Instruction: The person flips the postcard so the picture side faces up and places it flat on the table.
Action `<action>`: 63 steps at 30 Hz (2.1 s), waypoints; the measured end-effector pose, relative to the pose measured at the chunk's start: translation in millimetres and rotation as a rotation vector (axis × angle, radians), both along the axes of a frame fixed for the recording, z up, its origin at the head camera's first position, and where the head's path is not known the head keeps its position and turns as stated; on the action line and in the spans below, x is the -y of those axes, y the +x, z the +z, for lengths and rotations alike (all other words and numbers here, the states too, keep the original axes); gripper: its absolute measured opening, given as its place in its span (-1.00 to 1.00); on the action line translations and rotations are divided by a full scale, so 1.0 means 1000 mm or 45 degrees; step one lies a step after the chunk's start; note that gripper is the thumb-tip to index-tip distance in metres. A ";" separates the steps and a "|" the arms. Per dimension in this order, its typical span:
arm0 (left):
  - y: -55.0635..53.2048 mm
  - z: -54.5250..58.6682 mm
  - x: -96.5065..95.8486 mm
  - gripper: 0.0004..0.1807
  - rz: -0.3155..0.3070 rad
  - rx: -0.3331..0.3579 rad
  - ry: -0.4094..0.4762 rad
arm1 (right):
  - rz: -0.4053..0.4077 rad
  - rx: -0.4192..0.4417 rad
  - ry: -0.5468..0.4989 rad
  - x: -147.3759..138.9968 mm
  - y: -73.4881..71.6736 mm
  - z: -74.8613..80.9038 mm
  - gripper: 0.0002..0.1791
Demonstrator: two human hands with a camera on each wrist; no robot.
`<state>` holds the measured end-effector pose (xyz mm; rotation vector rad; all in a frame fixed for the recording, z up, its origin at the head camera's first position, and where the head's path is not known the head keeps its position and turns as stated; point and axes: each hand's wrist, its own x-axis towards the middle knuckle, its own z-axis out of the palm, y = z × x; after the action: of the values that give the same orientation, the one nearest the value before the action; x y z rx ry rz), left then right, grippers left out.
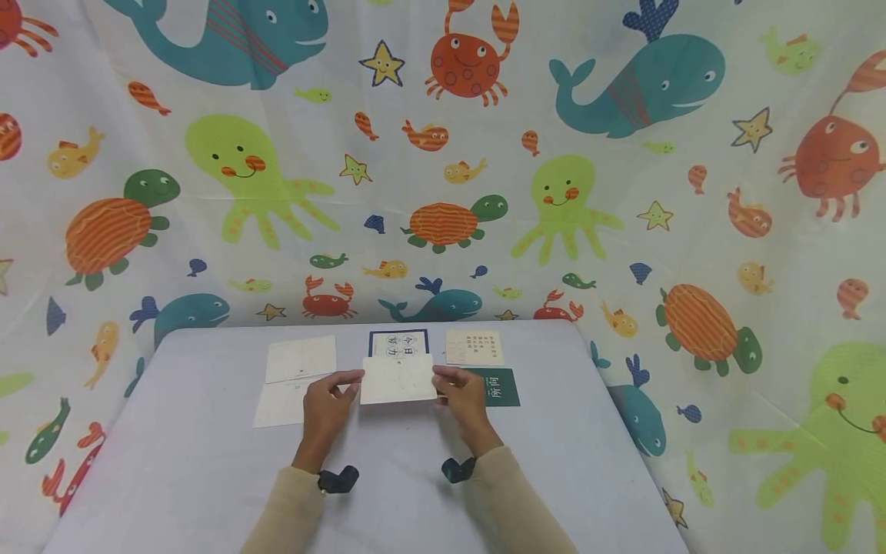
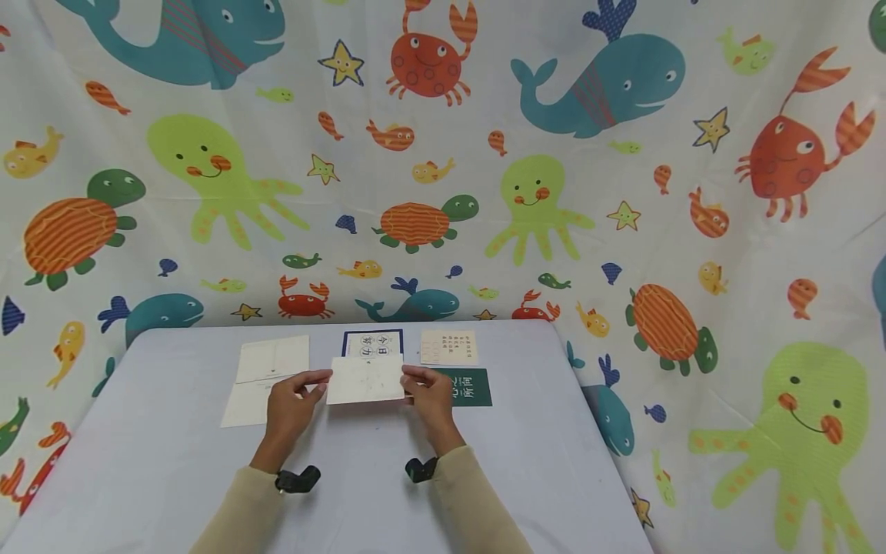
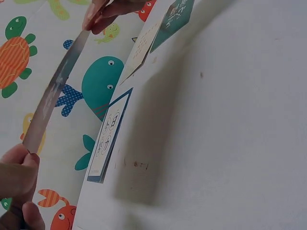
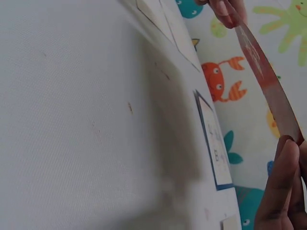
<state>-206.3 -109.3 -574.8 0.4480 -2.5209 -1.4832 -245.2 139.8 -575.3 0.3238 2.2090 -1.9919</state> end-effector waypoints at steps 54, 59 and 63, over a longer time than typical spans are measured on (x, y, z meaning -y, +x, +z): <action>0.001 -0.006 -0.002 -0.79 0.071 -0.226 -0.012 | -0.049 -0.095 0.000 0.008 0.000 -0.006 -0.78; -0.007 -0.009 0.002 -0.71 0.022 -0.197 -0.029 | -0.030 -0.094 0.012 0.008 -0.007 -0.012 -0.72; -0.012 -0.011 0.006 -0.60 -0.032 -0.178 -0.034 | -0.005 -0.098 0.019 0.009 -0.013 -0.016 -0.63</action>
<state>-218.6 -115.5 -586.0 0.2982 -2.4431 -1.4347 -258.2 130.7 -591.2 0.2583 2.2718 -2.0232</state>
